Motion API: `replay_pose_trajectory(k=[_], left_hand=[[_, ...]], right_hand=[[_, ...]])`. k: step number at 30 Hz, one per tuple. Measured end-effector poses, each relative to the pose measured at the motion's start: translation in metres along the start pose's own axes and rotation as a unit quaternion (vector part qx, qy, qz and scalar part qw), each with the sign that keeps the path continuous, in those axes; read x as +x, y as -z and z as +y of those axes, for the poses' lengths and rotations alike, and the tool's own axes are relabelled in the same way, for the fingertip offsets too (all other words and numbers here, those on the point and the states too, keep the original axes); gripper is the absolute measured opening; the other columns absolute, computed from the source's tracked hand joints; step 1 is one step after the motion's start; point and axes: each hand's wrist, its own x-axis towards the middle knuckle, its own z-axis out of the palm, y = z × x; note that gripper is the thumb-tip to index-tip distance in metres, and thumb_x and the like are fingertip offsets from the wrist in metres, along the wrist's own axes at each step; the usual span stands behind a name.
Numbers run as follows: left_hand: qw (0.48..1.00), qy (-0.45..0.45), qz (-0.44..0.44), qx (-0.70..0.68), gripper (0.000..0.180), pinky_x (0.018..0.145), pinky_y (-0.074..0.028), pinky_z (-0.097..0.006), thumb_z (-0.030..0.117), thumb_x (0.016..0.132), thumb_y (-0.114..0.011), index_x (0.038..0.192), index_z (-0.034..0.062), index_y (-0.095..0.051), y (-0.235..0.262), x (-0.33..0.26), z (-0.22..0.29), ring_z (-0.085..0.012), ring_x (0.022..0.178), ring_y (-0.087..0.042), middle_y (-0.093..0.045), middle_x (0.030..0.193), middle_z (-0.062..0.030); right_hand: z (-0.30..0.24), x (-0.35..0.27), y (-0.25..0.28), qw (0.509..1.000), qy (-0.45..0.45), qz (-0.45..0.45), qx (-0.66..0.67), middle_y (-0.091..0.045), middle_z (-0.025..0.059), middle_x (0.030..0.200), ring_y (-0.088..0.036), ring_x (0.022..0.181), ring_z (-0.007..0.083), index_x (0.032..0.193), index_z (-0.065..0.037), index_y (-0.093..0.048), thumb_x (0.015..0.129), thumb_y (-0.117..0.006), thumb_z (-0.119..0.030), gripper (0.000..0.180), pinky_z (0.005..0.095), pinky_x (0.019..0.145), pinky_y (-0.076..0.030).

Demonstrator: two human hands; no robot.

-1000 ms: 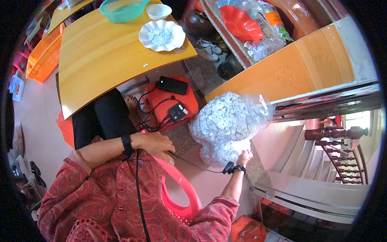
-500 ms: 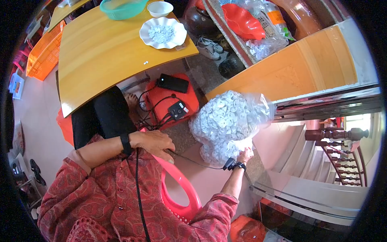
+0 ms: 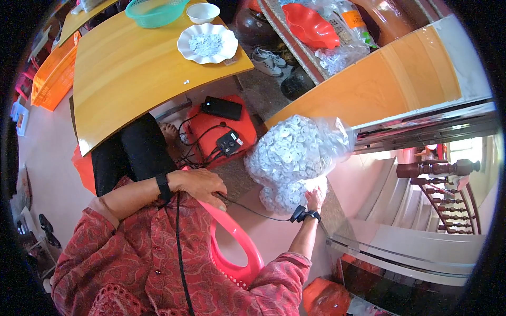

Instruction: Assembling and bagging small white plastic components at a work table.

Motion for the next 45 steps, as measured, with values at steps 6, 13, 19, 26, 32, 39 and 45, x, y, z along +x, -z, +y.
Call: replay_pose_trajectory(k=[6, 13, 19, 26, 32, 39, 45], left_hand=[[0.999, 0.007, -0.036, 0.021, 0.064, 0.075, -0.048, -0.048, 0.059, 0.082, -0.059, 0.101, -0.0024, -0.065, 0.007, -0.001, 0.002, -0.0408, 0.09, -0.062, -0.065, 0.091, -0.0233], [0.998, 0.037, -0.052, 0.026, 0.064, 0.073, -0.047, -0.049, 0.059, 0.082, -0.058, 0.098, -0.0026, -0.065, 0.009, -0.004, 0.002, -0.0412, 0.088, -0.061, -0.065, 0.088, -0.0236], [1.0, -0.021, 0.012, 0.003, 0.063, 0.068, -0.045, -0.051, 0.059, 0.082, -0.058, 0.09, -0.0032, -0.062, -0.004, -0.005, -0.009, -0.043, 0.083, -0.061, -0.063, 0.081, -0.024], [1.0, -0.022, -0.005, 0.013, 0.06, 0.066, -0.044, -0.051, 0.057, 0.082, -0.058, 0.085, -0.0022, -0.061, 0.002, -0.002, -0.003, -0.0431, 0.08, -0.06, -0.062, 0.078, -0.0233], [0.998, -0.063, 0.007, 0.02, 0.059, 0.065, -0.045, -0.051, 0.057, 0.083, -0.057, 0.08, -0.0022, -0.06, 0.01, -0.004, 0.008, -0.0425, 0.078, -0.06, -0.061, 0.074, -0.0228], [0.995, -0.029, 0.079, 0.05, 0.056, 0.064, -0.043, -0.05, 0.053, 0.083, -0.058, 0.073, -0.0023, -0.061, -0.004, -0.011, -0.002, -0.0401, 0.073, -0.061, -0.062, 0.071, -0.0206], [0.997, -0.006, 0.032, 0.064, 0.056, 0.073, -0.044, -0.05, 0.055, 0.085, -0.054, 0.081, -0.0003, -0.062, -0.005, -0.017, -0.003, -0.0391, 0.086, -0.059, -0.062, 0.081, -0.0191]], right_hand=[[0.004, -0.014, 0.019, 0.979, 0.075, 0.083, -0.172, -0.058, 0.0079, 0.093, -0.058, 0.065, 0.021, 0.113, 0.001, -0.055, 0.08, -0.059, -0.016, 0.038, 0.0365, 0.057, -0.052], [0.061, -0.023, 0.013, 0.997, -0.04, -0.056, -0.042, -0.055, 0.0136, 0.109, -0.055, 0.1, 0.0295, 0.121, 0.0, -0.051, 0.073, -0.068, -0.023, 0.056, 0.0507, 0.084, -0.05], [0.118, 0.084, 0.086, 0.909, -0.082, -0.196, -0.36, -0.036, 0.0191, 0.135, -0.04, 0.119, 0.0422, 0.131, -0.002, -0.041, 0.084, -0.066, -0.031, 0.06, 0.0656, 0.07, -0.051], [0.029, -0.024, 0.035, 0.975, -0.165, -0.028, -0.142, -0.028, 0.0141, 0.147, -0.032, 0.129, 0.0423, 0.136, -0.009, -0.037, 0.086, -0.061, -0.022, 0.057, 0.0681, 0.069, -0.049], [0.047, -0.007, 0.085, 0.891, 0.078, -0.196, -0.402, -0.06, 0.0072, 0.097, -0.057, 0.095, 0.0275, 0.101, -0.009, -0.063, 0.06, -0.086, -0.033, 0.053, 0.0401, 0.086, -0.048], [0.04, 0.025, 0.078, 0.582, 0.174, -0.284, -0.742, -0.058, 0.0171, 0.111, -0.054, 0.107, 0.0266, 0.11, -0.005, -0.06, 0.075, -0.07, -0.024, 0.041, 0.0444, 0.082, -0.05], [0.042, 0.034, 0.068, 0.684, 0.08, -0.161, -0.707, -0.056, 0.0189, 0.121, -0.05, 0.119, 0.0277, 0.119, -0.006, -0.059, 0.075, -0.07, -0.035, 0.054, 0.0419, 0.094, -0.044]])
